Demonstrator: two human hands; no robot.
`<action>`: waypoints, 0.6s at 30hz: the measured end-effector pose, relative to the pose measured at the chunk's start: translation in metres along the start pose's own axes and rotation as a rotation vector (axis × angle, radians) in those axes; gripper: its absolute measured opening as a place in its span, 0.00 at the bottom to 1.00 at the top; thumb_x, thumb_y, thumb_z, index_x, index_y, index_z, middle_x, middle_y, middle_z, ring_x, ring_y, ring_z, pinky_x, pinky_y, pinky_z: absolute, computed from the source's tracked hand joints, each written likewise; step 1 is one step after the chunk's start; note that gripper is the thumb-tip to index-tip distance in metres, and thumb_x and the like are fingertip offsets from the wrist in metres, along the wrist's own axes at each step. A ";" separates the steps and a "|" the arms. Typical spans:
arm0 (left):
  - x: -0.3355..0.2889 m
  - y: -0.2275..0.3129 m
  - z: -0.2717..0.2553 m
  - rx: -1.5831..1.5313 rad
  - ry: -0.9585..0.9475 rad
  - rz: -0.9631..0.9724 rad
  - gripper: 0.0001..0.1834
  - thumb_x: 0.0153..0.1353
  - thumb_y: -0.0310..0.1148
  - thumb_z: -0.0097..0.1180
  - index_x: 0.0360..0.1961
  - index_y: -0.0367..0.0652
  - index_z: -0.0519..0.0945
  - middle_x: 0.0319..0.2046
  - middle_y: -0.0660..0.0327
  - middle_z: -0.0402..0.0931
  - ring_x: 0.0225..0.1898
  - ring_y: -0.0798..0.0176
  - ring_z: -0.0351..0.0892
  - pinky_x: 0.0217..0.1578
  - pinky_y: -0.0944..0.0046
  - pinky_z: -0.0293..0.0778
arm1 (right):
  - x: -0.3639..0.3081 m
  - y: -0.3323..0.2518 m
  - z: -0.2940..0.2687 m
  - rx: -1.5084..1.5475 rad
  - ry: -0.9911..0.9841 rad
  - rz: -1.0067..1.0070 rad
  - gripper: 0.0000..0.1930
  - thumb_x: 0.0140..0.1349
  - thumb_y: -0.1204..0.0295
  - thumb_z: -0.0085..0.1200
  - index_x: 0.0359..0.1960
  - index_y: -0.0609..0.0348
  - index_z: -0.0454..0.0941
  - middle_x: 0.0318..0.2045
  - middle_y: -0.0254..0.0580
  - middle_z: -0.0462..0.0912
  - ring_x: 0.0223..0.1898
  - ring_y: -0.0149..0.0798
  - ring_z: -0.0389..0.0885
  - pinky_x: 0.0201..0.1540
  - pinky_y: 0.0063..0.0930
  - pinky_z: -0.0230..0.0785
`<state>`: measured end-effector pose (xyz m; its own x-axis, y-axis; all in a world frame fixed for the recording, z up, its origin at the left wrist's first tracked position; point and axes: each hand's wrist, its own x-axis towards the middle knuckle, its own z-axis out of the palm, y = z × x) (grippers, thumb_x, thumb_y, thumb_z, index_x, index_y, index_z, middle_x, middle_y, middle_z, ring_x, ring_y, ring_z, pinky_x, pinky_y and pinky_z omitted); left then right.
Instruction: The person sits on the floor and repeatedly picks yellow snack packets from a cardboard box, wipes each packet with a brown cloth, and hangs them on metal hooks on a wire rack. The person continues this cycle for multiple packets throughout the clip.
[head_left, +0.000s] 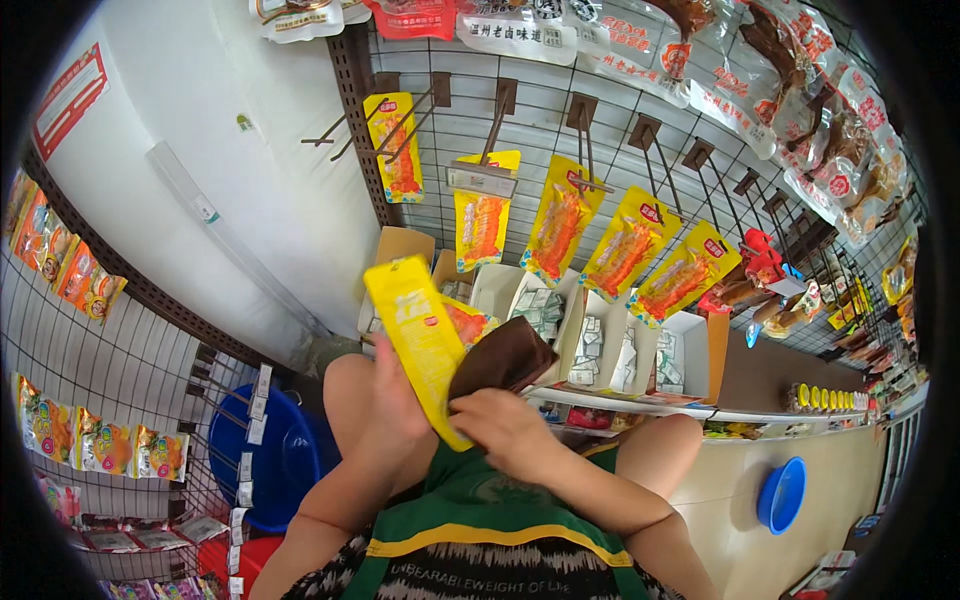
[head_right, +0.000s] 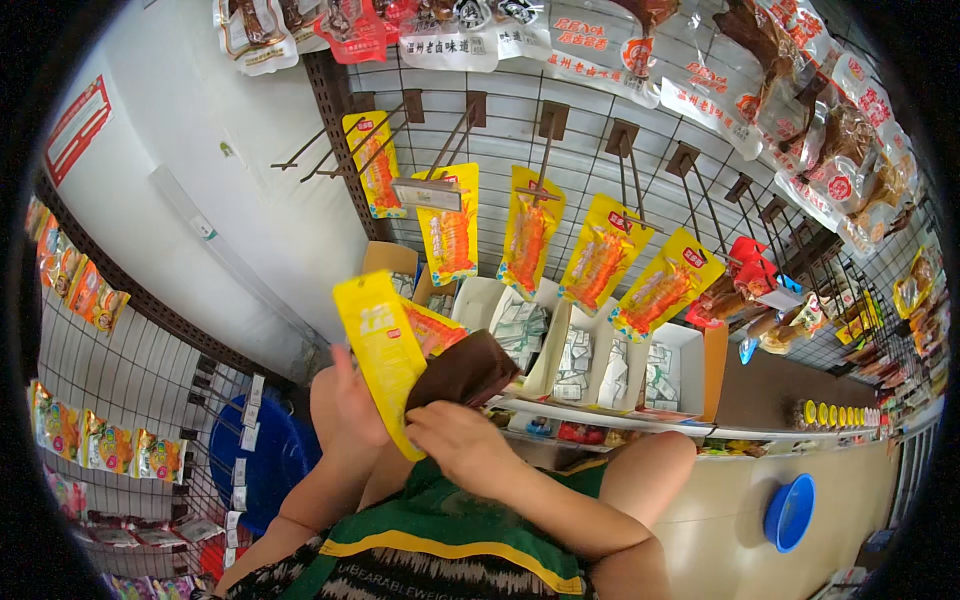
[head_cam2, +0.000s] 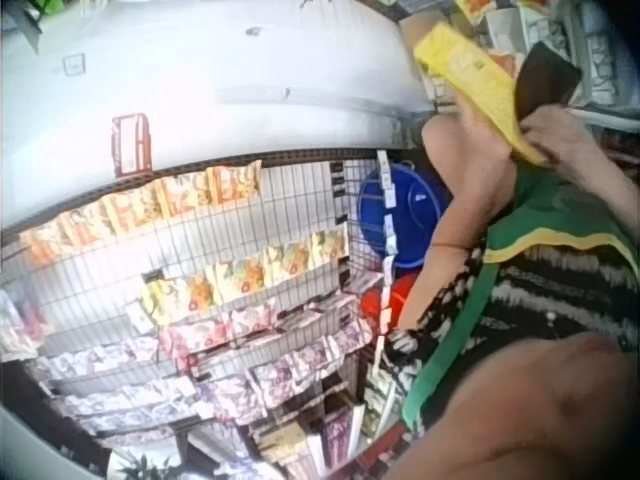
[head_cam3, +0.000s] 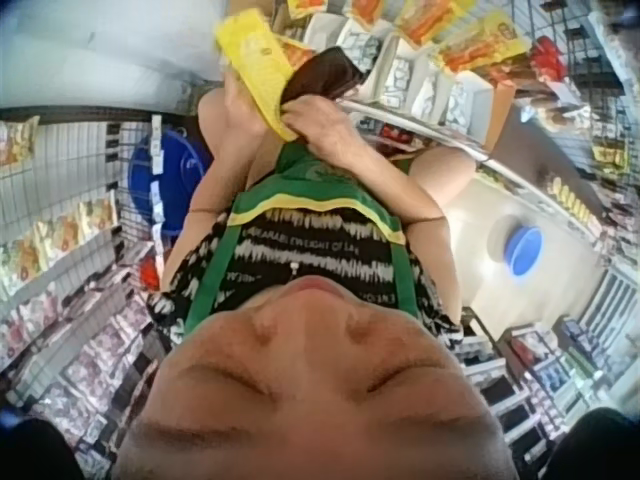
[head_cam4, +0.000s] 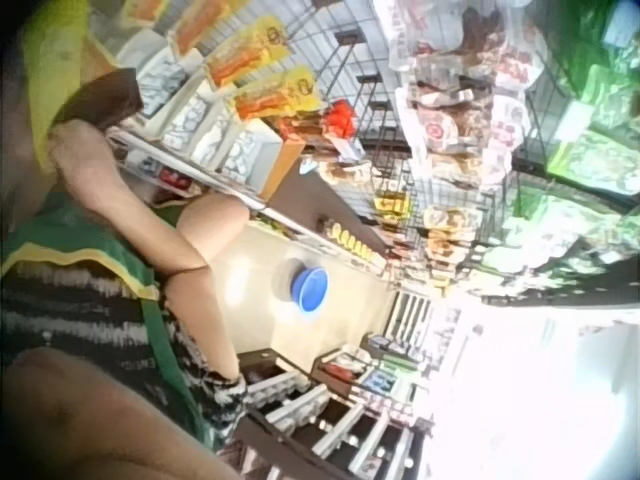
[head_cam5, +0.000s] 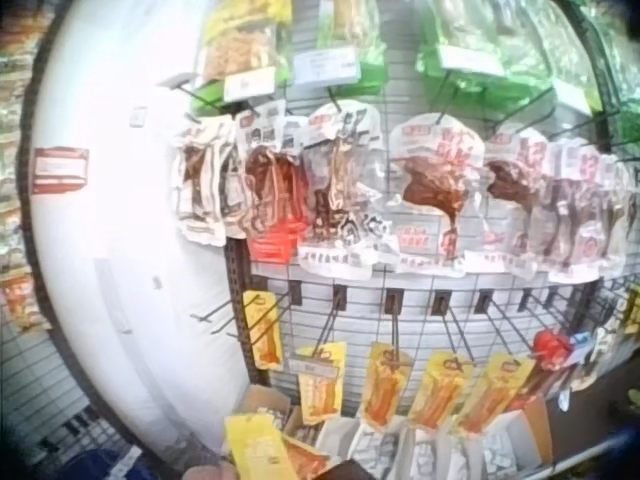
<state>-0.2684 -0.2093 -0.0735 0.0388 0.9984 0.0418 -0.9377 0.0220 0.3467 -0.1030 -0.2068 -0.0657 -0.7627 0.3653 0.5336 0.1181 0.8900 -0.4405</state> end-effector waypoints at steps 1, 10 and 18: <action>0.002 0.001 0.003 0.056 0.020 -0.029 0.35 0.63 0.58 0.30 0.62 0.43 0.55 0.58 0.51 0.60 0.60 0.51 0.60 0.60 0.50 0.53 | 0.000 -0.001 0.004 0.022 -0.033 -0.028 0.23 0.39 0.80 0.53 0.43 0.62 0.73 0.47 0.47 0.72 0.48 0.47 0.70 0.50 0.35 0.66; -0.007 -0.009 0.001 0.127 -0.070 -0.209 0.47 0.54 0.71 0.21 0.65 0.44 0.49 0.59 0.44 0.58 0.57 0.46 0.63 0.53 0.47 0.64 | 0.017 -0.002 0.012 0.221 -0.016 -0.052 0.25 0.42 0.79 0.57 0.47 0.62 0.70 0.48 0.47 0.71 0.50 0.50 0.70 0.52 0.38 0.64; -0.035 -0.028 -0.017 0.450 -0.049 -0.174 0.27 0.67 0.42 0.35 0.64 0.46 0.50 0.59 0.55 0.59 0.58 0.60 0.61 0.56 0.61 0.60 | 0.057 0.027 -0.023 -0.060 0.215 -0.010 0.22 0.42 0.80 0.60 0.43 0.61 0.71 0.44 0.48 0.74 0.45 0.51 0.73 0.48 0.38 0.66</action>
<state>-0.2490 -0.2439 -0.1010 0.2078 0.9781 -0.0128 -0.6737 0.1526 0.7231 -0.1287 -0.1560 -0.0303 -0.6121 0.4004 0.6819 0.1540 0.9062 -0.3938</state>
